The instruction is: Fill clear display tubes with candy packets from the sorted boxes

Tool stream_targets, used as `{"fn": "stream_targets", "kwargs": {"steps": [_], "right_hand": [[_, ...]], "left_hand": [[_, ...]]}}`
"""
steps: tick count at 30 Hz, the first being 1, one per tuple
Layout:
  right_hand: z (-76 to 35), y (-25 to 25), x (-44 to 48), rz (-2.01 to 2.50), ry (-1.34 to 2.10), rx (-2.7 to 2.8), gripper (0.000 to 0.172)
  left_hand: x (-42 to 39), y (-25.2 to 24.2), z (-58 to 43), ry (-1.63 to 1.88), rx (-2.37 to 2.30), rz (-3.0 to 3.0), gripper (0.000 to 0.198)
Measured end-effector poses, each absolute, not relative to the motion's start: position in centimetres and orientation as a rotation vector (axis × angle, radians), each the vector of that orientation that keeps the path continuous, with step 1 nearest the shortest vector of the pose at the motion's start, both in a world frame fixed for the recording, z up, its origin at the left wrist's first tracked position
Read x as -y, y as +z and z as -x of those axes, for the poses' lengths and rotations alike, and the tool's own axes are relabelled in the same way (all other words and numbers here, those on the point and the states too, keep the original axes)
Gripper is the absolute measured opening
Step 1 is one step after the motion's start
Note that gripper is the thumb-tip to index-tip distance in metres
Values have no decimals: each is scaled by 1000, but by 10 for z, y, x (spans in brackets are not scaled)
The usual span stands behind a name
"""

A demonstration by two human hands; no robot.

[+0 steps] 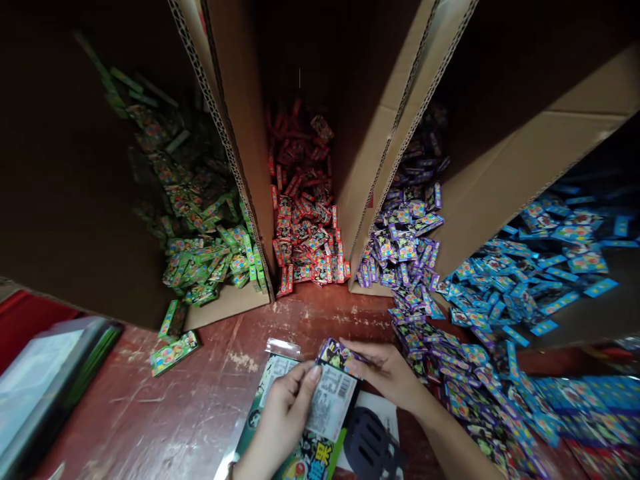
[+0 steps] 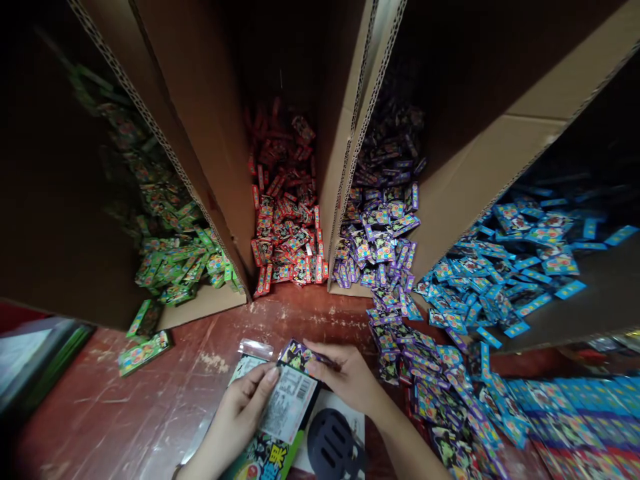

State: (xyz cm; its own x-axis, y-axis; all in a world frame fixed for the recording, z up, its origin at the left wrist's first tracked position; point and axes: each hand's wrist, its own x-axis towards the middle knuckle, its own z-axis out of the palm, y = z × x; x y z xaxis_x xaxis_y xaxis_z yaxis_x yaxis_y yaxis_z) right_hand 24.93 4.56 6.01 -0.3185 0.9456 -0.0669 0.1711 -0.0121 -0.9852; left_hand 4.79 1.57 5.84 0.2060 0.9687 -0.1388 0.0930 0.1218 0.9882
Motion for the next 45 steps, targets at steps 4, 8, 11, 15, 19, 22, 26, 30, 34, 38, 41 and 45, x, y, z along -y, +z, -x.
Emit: {"fn": "stream_targets", "kwargs": {"steps": [4, 8, 11, 15, 19, 22, 26, 30, 34, 38, 41, 45], "right_hand": [[-243, 69, -49, 1157, 1285, 1700, 29], [-236, 78, -56, 1055, 1086, 1768, 21], [-224, 75, -58, 1024, 1100, 1750, 20], [-208, 67, -70, 899, 1139, 1942, 13], [-187, 56, -129, 1144, 657, 2021, 22], [-164, 46, -189, 1188, 565, 2098, 21], [-152, 44, -229, 1162, 616, 2134, 24], [-171, 53, -203, 1156, 703, 2053, 37], [-180, 65, -144, 962, 1189, 1760, 45], [-175, 66, -99, 983, 1272, 1603, 26], [-180, 62, -84, 1035, 1250, 1690, 21], [-190, 57, -77, 1085, 1369, 1655, 23]], "left_hand": [[-17, 58, -45, 947, -1155, -1149, 34], [-19, 57, -41, 1016, -1185, -1020, 37], [-21, 55, -36, 1045, -1168, -991, 38], [-19, 47, -26, 1092, -1211, -954, 38], [-15, 39, -19, 1099, -1267, -878, 40], [-13, 37, -16, 1092, -1271, -855, 42], [-11, 35, -2, 1116, -1316, -822, 44], [-9, 29, 14, 1144, -1379, -768, 49], [-10, 32, 11, 1150, -1398, -830, 49], [-9, 42, -2, 1149, -1384, -924, 44], [-5, 44, -8, 1118, -1313, -977, 40], [-1, 40, -12, 1129, -1271, -986, 36]]}}
